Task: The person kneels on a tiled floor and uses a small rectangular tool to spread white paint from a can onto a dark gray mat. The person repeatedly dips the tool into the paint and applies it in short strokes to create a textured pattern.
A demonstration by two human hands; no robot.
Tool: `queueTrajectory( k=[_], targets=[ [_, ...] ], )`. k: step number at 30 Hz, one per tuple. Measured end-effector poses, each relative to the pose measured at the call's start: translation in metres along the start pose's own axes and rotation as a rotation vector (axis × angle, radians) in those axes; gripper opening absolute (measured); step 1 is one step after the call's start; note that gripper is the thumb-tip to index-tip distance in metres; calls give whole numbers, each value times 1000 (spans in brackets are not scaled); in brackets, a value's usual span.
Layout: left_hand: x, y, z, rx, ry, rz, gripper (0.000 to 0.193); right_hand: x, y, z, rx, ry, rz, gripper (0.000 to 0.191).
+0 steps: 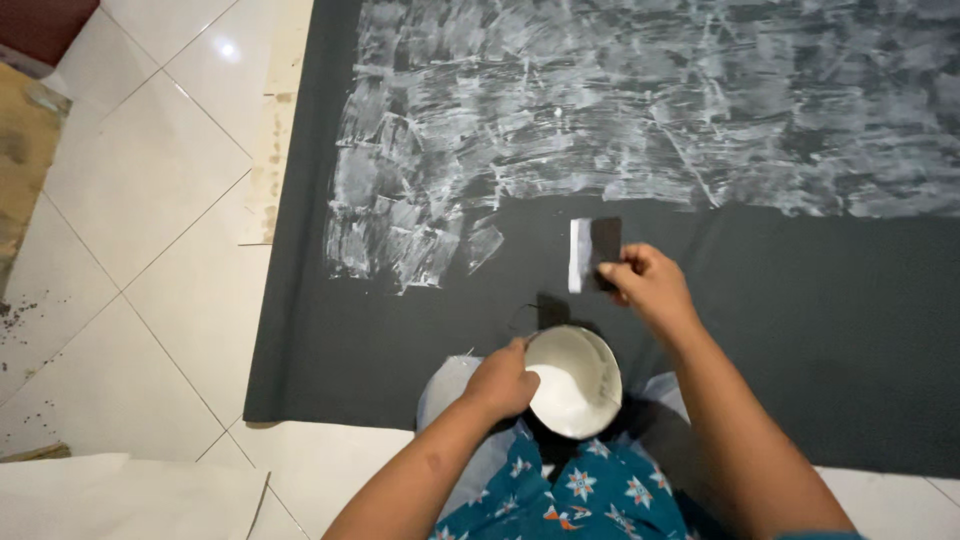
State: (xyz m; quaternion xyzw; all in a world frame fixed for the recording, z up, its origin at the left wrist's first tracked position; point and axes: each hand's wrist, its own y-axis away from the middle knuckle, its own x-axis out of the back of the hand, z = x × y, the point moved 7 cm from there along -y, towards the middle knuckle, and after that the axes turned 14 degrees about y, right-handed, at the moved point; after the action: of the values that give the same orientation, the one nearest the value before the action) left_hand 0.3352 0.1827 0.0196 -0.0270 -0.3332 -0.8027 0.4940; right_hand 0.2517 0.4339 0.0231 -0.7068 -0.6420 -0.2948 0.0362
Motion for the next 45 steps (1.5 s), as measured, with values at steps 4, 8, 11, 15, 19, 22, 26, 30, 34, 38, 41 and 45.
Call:
queueTrajectory(
  k=[4,8,11,15,19,22,26,30,34,38,41,45],
  targets=[
    [19,12,14,-26,-89,-27,61,-54,-75,-12,-60,121,-43,31],
    [37,24,28,-263,-35,-36,64,-107,-124,-22,-50,360,-8,34],
    [48,16,22,-233,47,-103,65,-124,-141,-23,20,413,-24,37],
    [55,4,20,-195,146,-172,64,-76,-148,-3,-24,745,284,41],
    [56,-3,17,-131,216,-204,64,-43,-147,1,-76,847,387,36],
    [54,-7,13,-118,203,-204,65,-90,-147,-29,109,857,278,35],
    [51,-9,8,-126,207,-180,64,-200,-147,-68,324,843,-28,29],
    [48,-9,4,-91,166,-187,65,-192,-161,-52,172,841,-18,27],
    [49,-10,10,-127,124,-156,71,-57,-175,14,-109,878,266,37],
    [42,-14,8,-144,47,-145,76,45,-142,48,-24,802,437,36],
    [37,-14,7,-237,50,-71,68,60,-77,57,-176,226,197,24],
    [31,-6,1,-214,46,-14,62,34,32,-9,-29,204,-169,22]
  ],
)
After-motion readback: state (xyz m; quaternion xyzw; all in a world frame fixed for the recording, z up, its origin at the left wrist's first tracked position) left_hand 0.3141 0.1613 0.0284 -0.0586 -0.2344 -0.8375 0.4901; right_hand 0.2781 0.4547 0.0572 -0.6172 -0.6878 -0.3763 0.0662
